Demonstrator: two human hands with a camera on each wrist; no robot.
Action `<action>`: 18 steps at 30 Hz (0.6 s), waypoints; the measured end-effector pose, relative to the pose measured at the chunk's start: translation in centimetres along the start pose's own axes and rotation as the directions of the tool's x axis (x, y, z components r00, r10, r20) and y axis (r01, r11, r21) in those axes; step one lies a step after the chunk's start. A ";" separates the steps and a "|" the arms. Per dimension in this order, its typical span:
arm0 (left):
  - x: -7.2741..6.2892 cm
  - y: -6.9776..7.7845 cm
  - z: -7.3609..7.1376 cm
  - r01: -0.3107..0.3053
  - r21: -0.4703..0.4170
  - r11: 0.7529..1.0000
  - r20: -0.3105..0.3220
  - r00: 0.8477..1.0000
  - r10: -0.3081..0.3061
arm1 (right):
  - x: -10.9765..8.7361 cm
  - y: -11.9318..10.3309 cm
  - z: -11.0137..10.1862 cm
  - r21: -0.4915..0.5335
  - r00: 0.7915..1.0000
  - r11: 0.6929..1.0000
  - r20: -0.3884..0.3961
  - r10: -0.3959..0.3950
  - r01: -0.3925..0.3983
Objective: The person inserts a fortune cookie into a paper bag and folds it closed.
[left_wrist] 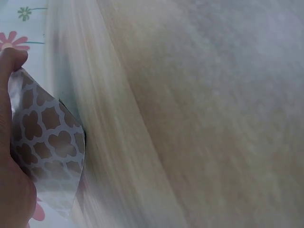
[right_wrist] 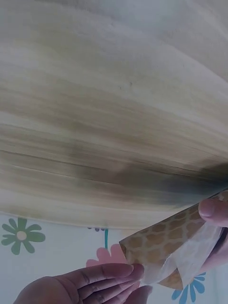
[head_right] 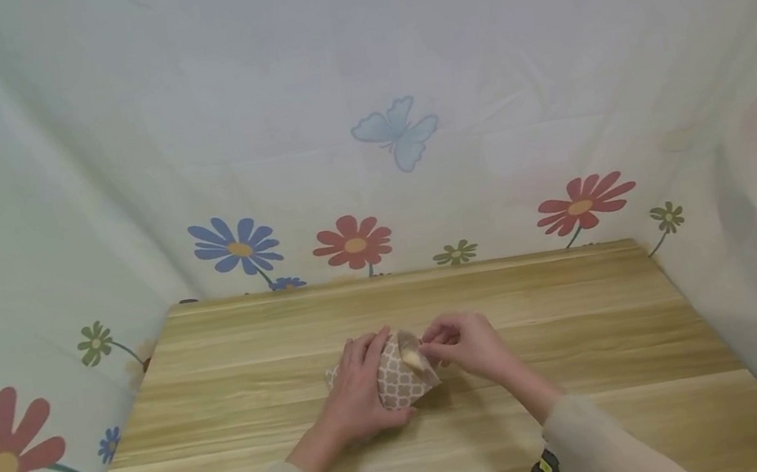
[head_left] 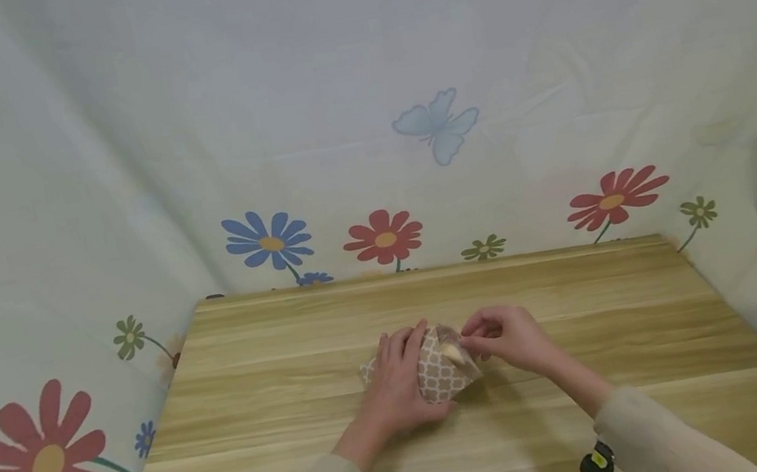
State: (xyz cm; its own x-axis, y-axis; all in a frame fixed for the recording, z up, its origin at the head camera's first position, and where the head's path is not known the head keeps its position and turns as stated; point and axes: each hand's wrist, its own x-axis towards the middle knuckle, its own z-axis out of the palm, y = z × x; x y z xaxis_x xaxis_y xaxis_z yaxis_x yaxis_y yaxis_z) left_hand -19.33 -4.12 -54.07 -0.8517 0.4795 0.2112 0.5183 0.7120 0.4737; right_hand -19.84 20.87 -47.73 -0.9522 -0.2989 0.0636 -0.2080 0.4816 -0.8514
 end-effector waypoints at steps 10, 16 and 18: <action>0.0 0.4 0.1 -0.001 0.001 1.000 0.004 1.000 0.001 | -0.4 0.1 0.6 -0.010 0.999 1.000 0.041 -0.026 0.026; 0.1 0.6 0.1 0.001 -0.008 1.000 0.001 1.000 -0.001 | -0.6 0.0 0.1 -0.022 0.998 0.998 -0.007 -0.063 0.062; 0.1 0.5 0.1 0.011 -0.016 1.000 -0.002 1.000 -0.011 | -0.8 0.2 -0.4 -0.036 0.997 0.997 -0.043 -0.065 0.063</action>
State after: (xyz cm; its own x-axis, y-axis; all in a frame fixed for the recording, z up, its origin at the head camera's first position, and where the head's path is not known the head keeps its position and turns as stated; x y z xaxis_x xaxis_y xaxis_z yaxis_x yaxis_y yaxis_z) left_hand -19.16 -3.63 -53.85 -0.8574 0.4709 0.2077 0.5079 0.7090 0.4892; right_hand -19.24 21.58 -47.73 -0.9453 -0.2941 0.1409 -0.2759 0.4908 -0.8264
